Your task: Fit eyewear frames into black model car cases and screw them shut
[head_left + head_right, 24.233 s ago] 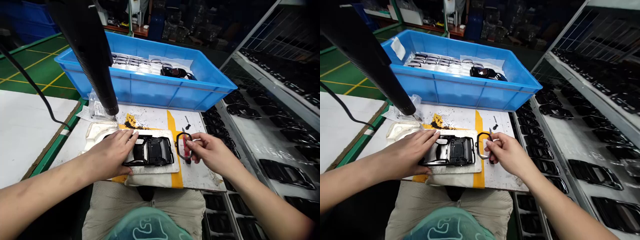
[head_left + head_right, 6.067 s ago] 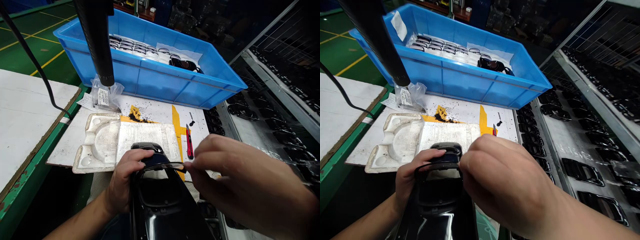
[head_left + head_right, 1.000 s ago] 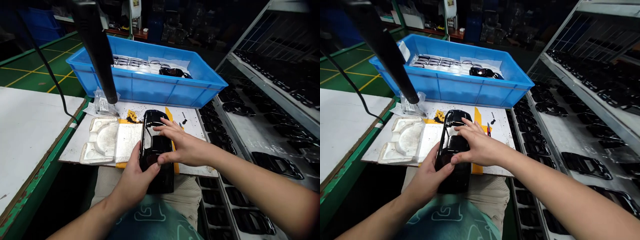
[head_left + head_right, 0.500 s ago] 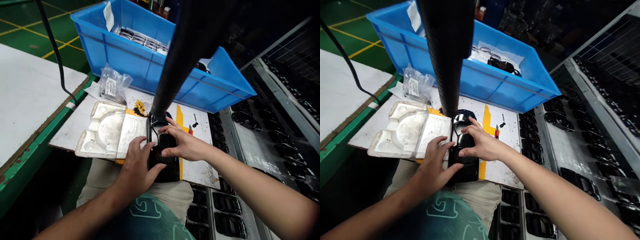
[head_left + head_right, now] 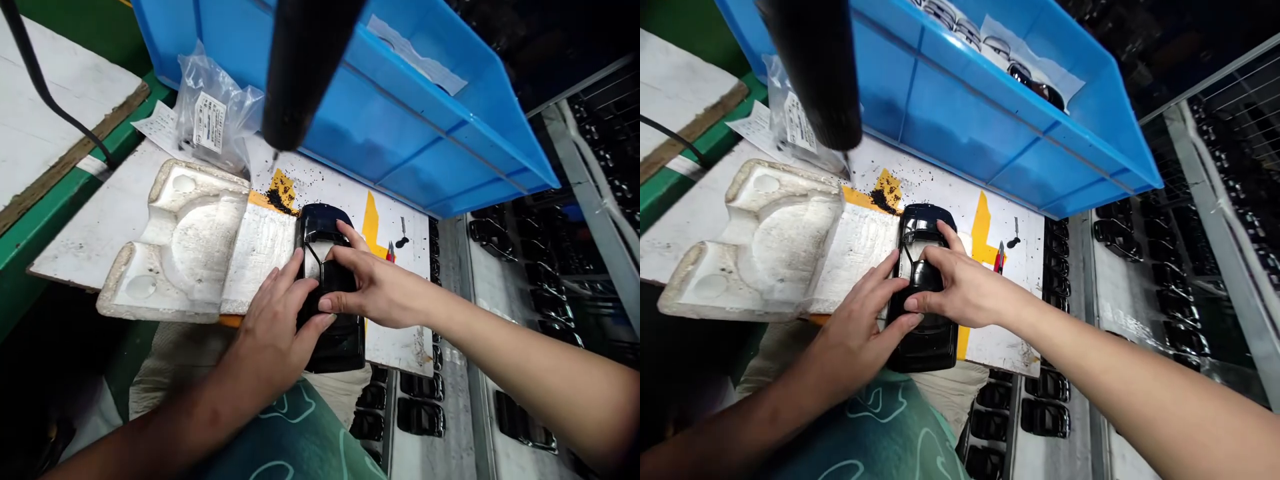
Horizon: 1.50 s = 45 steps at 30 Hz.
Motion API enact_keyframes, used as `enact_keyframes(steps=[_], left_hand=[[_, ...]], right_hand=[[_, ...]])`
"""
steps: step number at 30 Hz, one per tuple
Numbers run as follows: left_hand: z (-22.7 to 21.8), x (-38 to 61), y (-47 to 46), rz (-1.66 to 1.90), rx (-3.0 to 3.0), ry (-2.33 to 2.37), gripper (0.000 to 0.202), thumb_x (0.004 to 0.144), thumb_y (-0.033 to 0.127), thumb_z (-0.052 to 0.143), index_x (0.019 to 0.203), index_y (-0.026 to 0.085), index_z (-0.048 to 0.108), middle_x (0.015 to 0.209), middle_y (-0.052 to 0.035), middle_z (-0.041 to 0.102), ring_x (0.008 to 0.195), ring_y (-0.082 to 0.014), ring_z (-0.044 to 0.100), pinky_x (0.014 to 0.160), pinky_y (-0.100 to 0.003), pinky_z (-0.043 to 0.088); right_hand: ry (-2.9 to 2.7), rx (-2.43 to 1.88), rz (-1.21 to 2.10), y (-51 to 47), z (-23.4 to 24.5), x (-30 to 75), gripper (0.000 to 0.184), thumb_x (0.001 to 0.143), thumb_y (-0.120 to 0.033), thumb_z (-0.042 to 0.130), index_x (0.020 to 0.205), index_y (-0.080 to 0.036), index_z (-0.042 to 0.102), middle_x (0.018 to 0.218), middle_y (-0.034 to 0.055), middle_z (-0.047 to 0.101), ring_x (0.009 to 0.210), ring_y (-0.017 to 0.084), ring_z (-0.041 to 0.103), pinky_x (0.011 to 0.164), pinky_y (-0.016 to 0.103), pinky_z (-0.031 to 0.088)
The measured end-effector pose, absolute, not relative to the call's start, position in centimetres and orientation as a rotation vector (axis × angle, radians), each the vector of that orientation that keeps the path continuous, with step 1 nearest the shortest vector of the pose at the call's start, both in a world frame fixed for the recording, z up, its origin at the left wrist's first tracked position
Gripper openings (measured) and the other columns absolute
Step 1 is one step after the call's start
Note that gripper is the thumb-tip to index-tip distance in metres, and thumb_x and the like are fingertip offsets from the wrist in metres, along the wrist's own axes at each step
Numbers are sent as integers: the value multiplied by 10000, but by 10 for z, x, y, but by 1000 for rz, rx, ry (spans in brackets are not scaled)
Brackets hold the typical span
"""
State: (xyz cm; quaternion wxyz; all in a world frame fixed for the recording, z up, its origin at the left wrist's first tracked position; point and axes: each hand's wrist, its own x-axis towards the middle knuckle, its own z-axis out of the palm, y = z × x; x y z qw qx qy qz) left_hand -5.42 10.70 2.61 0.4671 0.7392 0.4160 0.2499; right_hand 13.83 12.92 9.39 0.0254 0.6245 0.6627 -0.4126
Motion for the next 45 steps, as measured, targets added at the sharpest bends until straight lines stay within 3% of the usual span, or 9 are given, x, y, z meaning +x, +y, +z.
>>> enact_keyframes(steps=[3, 6, 12, 18, 25, 30, 35, 40, 45], left_hand=[[25, -55, 106, 619, 1852, 1015, 315, 911, 350, 592, 1192, 208, 591, 1586, -120, 342, 1453, -283, 355, 1200, -510, 306], [25, -56, 105, 602, 1928, 1031, 312, 925, 351, 568, 1191, 188, 571, 1586, -146, 333, 1452, -280, 355, 1193, -518, 310], [27, -52, 106, 524, 2075, 1043, 380, 953, 408, 494, 1229, 150, 533, 1596, -187, 280, 1462, -307, 314, 1172, -556, 311], [29, -34, 109, 435, 2076, 1106, 565, 860, 593, 590, 1172, 125, 534, 1608, -254, 146, 1487, -405, 188, 1169, -620, 257], [29, -23, 107, 495, 1884, 1171, 437, 941, 480, 508, 1236, 160, 535, 1624, -173, 146, 1505, -344, 180, 1220, -562, 189], [31, -25, 110, 517, 1858, 1144, 502, 923, 478, 564, 1348, 217, 507, 1637, -105, 134, 1517, -326, 144, 1229, -534, 185], [34, -29, 113, 537, 1813, 1088, 364, 969, 465, 478, 1187, 211, 621, 1628, -80, 172, 1515, -271, 171, 1240, -483, 179], [31, -28, 114, 585, 1762, 1091, 315, 978, 427, 467, 1086, 210, 668, 1614, -55, 212, 1504, -253, 207, 1247, -455, 174], [29, -32, 120, 574, 1768, 1045, 338, 957, 464, 499, 1035, 200, 695, 1586, -70, 264, 1497, -255, 222, 1249, -436, 171]], right_hand=[[2023, 1963, -1260, 130, 95, 141, 439, 786, -582, 709, 995, -219, 580, 1478, 133, 407, 1497, 279, -183, 1183, 509, 302], [2057, 1832, -1298, 135, 102, 155, 620, 785, -577, 718, 1271, -231, 548, 1612, 123, 201, 1505, 283, -132, 1196, 518, 259], [2089, 1690, -1175, 146, 115, 176, 573, 775, -470, 744, 1286, -249, 611, 1567, 79, 353, 1506, 357, 96, 1220, 543, 198], [2147, 1592, -1151, 147, 112, 169, 491, 814, -418, 722, 1251, -235, 593, 1515, 106, 419, 1514, 323, -11, 1208, 565, 217], [2129, 1560, -1116, 149, 111, 164, 593, 808, -276, 701, 1371, -295, 519, 1498, 73, 438, 1512, 332, -13, 1145, 568, 362], [2221, 1544, -1164, 148, 106, 173, 621, 815, -328, 719, 1398, -295, 508, 1501, 49, 452, 1514, 322, -6, 1179, 556, 311], [2241, 1542, -1246, 148, 103, 178, 644, 836, -438, 695, 1428, -290, 490, 1532, 49, 416, 1515, 296, -31, 1202, 520, 279], [2207, 1617, -1177, 145, 102, 168, 589, 845, -410, 678, 1395, -278, 516, 1524, 84, 424, 1516, 290, -33, 1169, 539, 321], [2330, 1671, -1228, 136, 97, 177, 594, 832, -403, 701, 1383, -262, 534, 1516, 78, 439, 1520, 289, 9, 1203, 537, 239]])
